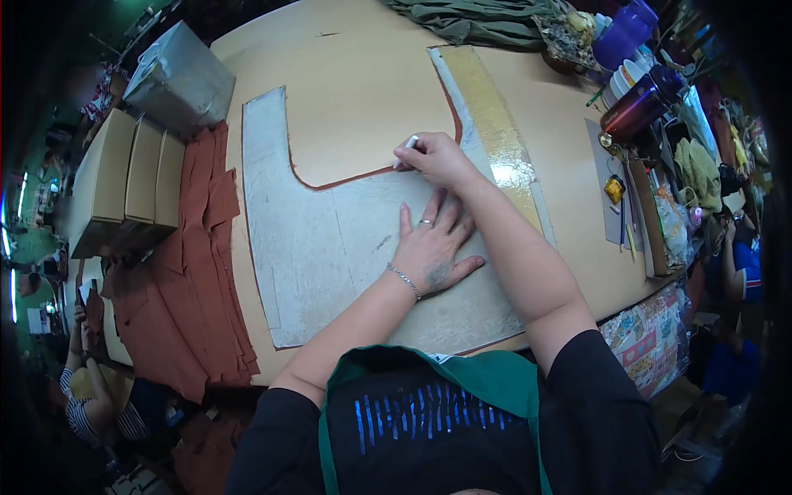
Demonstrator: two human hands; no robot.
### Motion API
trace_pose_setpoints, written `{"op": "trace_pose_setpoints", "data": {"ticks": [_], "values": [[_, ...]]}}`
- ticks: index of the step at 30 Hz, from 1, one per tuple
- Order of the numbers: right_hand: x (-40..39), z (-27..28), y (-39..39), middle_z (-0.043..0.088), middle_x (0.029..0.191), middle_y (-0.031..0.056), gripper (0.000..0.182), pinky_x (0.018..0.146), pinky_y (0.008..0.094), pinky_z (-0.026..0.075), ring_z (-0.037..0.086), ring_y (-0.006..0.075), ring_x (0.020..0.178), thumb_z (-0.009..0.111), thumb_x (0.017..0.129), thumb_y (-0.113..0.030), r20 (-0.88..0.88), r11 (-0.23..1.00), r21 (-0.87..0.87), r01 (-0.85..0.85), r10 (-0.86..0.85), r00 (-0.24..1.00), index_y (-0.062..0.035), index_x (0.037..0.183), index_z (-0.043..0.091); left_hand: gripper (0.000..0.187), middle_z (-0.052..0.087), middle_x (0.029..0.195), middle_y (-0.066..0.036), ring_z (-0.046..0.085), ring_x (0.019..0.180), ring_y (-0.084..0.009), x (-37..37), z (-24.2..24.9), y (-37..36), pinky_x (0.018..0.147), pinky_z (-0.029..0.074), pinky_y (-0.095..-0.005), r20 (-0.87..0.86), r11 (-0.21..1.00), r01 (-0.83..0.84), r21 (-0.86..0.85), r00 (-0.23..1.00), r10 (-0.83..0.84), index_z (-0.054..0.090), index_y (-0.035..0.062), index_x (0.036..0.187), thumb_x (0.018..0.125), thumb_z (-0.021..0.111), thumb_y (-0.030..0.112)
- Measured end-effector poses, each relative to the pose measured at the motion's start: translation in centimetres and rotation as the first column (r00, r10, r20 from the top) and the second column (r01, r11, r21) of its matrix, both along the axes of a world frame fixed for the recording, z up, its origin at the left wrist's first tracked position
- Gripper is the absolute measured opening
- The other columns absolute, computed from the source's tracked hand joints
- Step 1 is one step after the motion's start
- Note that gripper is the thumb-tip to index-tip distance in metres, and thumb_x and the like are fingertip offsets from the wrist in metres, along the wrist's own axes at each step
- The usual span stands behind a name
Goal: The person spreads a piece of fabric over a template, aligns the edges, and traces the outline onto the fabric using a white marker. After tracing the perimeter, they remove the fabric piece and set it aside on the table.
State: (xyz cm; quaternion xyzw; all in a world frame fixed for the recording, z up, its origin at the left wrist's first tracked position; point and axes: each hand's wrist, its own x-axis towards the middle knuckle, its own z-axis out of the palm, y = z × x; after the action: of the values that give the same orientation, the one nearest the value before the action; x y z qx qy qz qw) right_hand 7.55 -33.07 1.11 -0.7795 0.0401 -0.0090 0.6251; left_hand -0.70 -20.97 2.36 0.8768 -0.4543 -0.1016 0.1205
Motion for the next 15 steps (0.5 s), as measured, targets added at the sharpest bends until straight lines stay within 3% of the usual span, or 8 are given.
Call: {"op": "trace_pose_setpoints", "data": {"ticks": [3, 8, 10, 12, 13, 14, 15], "values": [[0.8, -0.3, 1.4, 0.062, 0.066, 0.0098, 0.025, 0.059, 0.0301, 0.046, 0.058, 0.0166, 0.059, 0.062, 0.079, -0.026, -0.042, 0.965, -0.254, -0.057, 0.048, 0.998, -0.0013, 0.079, 0.064, 0.069, 0.018, 0.142, -0.011, 0.015, 0.131, -0.0333, 0.0, 0.0, 0.1, 0.093, 0.013, -0.0683, -0.04, 1.0, -0.007, 0.013, 0.999, 0.007, 0.03, 0.0166, 0.134, 0.079, 0.04, 0.056], [1.5, -0.7, 3.3, 0.061, 0.067, 0.0123, 0.03, 0.061, 0.034, 0.046, 0.059, 0.0234, 0.062, 0.062, 0.078, -0.032, -0.058, 0.944, -0.319, -0.082, 0.067, 0.996, -0.002, 0.078, 0.064, 0.065, 0.02, 0.142, -0.011, 0.021, 0.129, -0.0321, 0.2, 1.2, 0.0, 0.094, 0.009, -0.0674, -0.133, 0.988, 0.021, 0.152, 0.991, 0.0, 0.029, 0.0164, 0.134, 0.079, 0.041, 0.047], [1.4, 0.0, 4.2, 0.062, 0.069, 0.0133, 0.031, 0.063, 0.0354, 0.046, 0.06, 0.0265, 0.066, 0.061, 0.077, -0.033, -0.056, 0.926, -0.364, -0.096, 0.081, 0.995, -0.0018, 0.078, 0.064, 0.064, 0.019, 0.143, -0.01, 0.02, 0.13, -0.0305, 0.0, 0.2, 0.1, 0.095, 0.005, -0.0663, -0.071, 0.998, 0.012, 0.065, 0.997, -0.007, 0.029, 0.0172, 0.135, 0.079, 0.041, 0.047], [1.6, -0.2, 4.8, 0.062, 0.068, 0.0118, 0.027, 0.06, 0.0326, 0.045, 0.058, 0.0211, 0.062, 0.061, 0.079, -0.029, 0.008, 0.924, -0.375, -0.071, 0.079, 0.997, -0.0016, 0.079, 0.064, 0.063, 0.015, 0.145, -0.009, 0.017, 0.132, -0.027, 0.1, 0.2, 0.2, 0.096, -0.002, -0.0641, -0.101, 0.999, 0.01, 0.037, 0.995, -0.006, 0.027, 0.019, 0.135, 0.079, 0.041, 0.044], [1.6, -0.1, 5.0, 0.062, 0.067, 0.0111, 0.026, 0.059, 0.0313, 0.045, 0.057, 0.0184, 0.06, 0.061, 0.08, -0.027, 0.041, 0.923, -0.381, -0.058, 0.08, 0.996, -0.0015, 0.079, 0.064, 0.063, 0.015, 0.145, -0.008, 0.016, 0.132, -0.0274, 0.1, 0.4, 0.1, 0.096, 0.0, -0.0647, -0.101, 0.999, 0.011, 0.045, 0.995, -0.007, 0.028, 0.0191, 0.135, 0.079, 0.041, 0.045], [1.6, -0.1, 4.9, 0.063, 0.072, 0.014, 0.025, 0.062, 0.0337, 0.046, 0.06, 0.0247, 0.065, 0.06, 0.079, -0.026, 0.026, 0.916, -0.396, -0.066, 0.084, 0.996, -0.0016, 0.078, 0.064, 0.063, 0.016, 0.144, -0.008, 0.014, 0.132, -0.0277, 0.0, 0.5, 0.1, 0.096, 0.002, -0.0652, -0.101, 0.999, 0.009, 0.052, 0.995, -0.004, 0.028, 0.0192, 0.135, 0.079, 0.041, 0.047], [1.5, 0.1, 4.2, 0.063, 0.072, 0.0144, 0.024, 0.063, 0.0341, 0.046, 0.06, 0.0259, 0.066, 0.06, 0.079, -0.025, 0.056, 0.892, -0.451, -0.034, 0.066, 0.996, -0.0016, 0.077, 0.063, 0.064, 0.016, 0.144, -0.008, 0.013, 0.133, -0.028, 0.0, 0.6, 0.0, 0.096, 0.003, -0.0657, -0.1, 0.998, 0.005, 0.062, 0.995, 0.001, 0.029, 0.0193, 0.135, 0.079, 0.041, 0.048]]}}
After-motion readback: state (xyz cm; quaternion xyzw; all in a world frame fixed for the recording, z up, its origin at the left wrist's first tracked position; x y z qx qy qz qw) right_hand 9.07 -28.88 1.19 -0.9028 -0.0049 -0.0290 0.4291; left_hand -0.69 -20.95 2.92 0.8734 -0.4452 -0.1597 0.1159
